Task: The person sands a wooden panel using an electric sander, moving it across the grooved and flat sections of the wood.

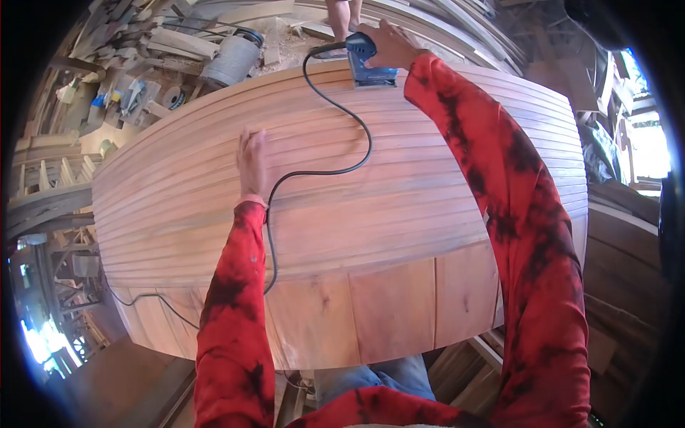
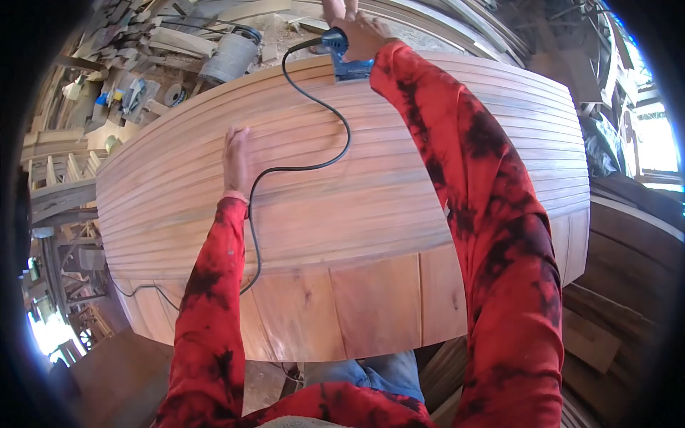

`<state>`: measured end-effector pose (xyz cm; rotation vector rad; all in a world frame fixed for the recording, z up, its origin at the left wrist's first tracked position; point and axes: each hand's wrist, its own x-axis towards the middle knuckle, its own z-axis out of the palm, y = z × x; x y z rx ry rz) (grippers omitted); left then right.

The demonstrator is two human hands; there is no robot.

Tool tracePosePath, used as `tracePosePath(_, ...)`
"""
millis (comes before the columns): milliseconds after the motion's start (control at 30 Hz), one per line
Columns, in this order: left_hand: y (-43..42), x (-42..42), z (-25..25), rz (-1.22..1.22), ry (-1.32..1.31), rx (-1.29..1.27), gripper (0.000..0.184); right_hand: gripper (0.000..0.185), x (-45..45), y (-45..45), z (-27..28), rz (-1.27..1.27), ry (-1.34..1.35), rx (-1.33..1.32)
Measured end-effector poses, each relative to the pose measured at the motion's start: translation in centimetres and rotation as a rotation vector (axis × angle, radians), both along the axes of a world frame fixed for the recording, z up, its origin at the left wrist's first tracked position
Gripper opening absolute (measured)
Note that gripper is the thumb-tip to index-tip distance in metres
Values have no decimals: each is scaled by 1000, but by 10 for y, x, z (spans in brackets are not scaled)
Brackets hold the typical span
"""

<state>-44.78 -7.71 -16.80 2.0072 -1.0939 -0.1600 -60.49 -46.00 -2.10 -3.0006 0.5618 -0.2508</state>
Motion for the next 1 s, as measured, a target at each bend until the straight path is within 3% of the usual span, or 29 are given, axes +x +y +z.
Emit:
tracePosePath(33, 18, 2, -16, -3, 0, 6, 51, 80, 4, 17, -2, -16, -8, 1)
tracePosePath(100, 48, -50, 25, -22, 1145, -304, 41, 77, 4, 49, 13, 17, 63, 109)
tracePosePath(133, 67, -77, 35, -17, 1156, -298, 41, 77, 2, 63, 15, 27, 43, 83)
tracePosePath(200, 112, -122, 53, -31, -332, 188, 23, 78, -3, 81, 10, 17, 30, 87)
tracePosePath(333, 179, -128, 55, 231, -58, 210, 12, 85, -26, 106, 15, -29, 77, 106)
tracePosePath(400, 209, -129, 108, 346, 343, 85, 7, 86, -45, 95, 3, -26, 51, 74)
tracePosePath(500, 268, -118, 165, 323, 492, 99, 5, 87, -80, 80, 1, -50, 54, 58)
tracePosePath(600, 321, -109, 212, 290, 426, 283, 10, 86, -112, 74, 12, -100, 110, 57)
tracePosePath(767, 384, -114, 250, 255, 422, 291, 15, 90, -141, 67, 11, -148, 131, 53)
tracePosePath(1000, 424, -120, 268, 328, 472, 319, 14, 91, -106, 106, 4, -108, 103, 45)
